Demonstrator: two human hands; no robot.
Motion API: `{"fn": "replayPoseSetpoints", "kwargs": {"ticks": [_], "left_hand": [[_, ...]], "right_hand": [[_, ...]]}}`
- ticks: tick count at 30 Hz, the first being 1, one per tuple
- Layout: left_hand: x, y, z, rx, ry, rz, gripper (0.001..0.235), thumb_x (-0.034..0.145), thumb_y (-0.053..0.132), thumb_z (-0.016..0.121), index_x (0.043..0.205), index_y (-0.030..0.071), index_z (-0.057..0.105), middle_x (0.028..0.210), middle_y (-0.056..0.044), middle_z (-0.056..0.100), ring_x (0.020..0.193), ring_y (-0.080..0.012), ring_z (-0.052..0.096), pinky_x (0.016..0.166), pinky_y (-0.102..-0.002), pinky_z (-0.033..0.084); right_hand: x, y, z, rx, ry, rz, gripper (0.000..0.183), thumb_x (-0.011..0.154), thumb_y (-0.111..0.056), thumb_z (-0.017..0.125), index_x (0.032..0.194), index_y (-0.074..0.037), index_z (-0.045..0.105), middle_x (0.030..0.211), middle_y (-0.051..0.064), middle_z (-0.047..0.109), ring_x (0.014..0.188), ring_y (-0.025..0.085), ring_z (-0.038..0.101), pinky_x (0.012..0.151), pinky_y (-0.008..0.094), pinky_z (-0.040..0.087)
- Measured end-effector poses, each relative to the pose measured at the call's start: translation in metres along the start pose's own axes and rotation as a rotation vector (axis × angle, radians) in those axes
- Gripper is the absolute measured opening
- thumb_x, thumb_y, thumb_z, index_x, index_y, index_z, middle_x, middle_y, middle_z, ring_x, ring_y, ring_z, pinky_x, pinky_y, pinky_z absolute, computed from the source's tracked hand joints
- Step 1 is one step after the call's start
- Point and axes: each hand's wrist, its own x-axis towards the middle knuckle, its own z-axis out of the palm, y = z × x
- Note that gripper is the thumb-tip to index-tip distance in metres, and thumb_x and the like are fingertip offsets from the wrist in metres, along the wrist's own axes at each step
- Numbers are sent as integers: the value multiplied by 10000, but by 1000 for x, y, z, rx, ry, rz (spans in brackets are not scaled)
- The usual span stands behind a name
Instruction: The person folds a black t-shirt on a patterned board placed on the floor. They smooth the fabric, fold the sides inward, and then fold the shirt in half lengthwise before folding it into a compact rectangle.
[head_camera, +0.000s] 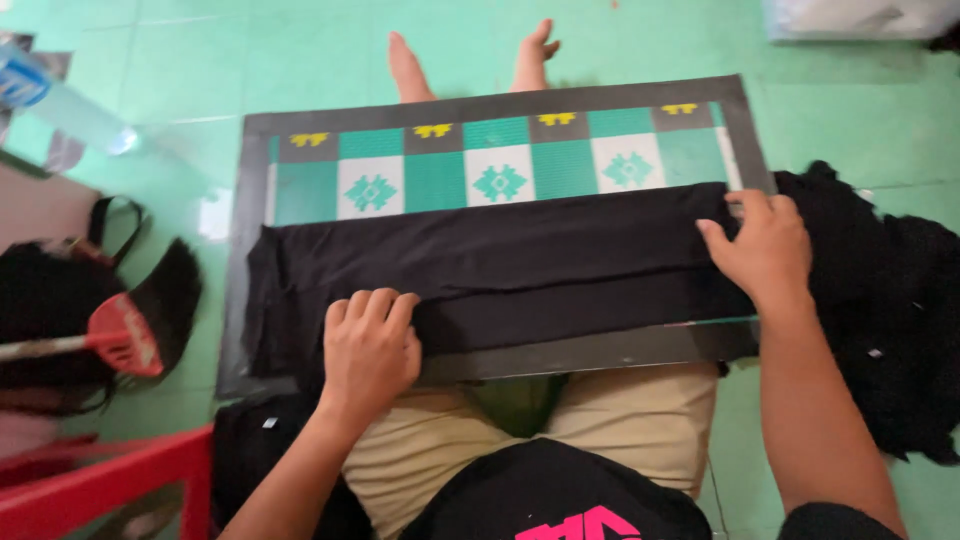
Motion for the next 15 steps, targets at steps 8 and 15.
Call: {"fn": "replayPoseSetpoints", "kwargs": {"ticks": [8, 15], "left_hand": [[-10, -11, 47, 80, -7, -10, 240, 768, 293, 673, 992, 211, 693, 836, 8, 596, 785, -206, 611, 755, -355, 444], [-5, -8, 42, 85, -48, -3, 225, 775, 186, 641, 991, 205, 697, 808, 5, 596, 761, -211, 621, 728, -343, 453]], "right_hand": [[19, -1, -15, 400, -62, 83, 440, 862, -259, 832, 1249, -105, 691, 934, 150, 736, 856, 329, 727, 809, 454, 547], [46, 6, -7, 559, -141, 126, 340, 821, -252, 780, 1154, -299, 731, 784, -22, 686, 729, 135, 675, 710, 327, 535]]}}
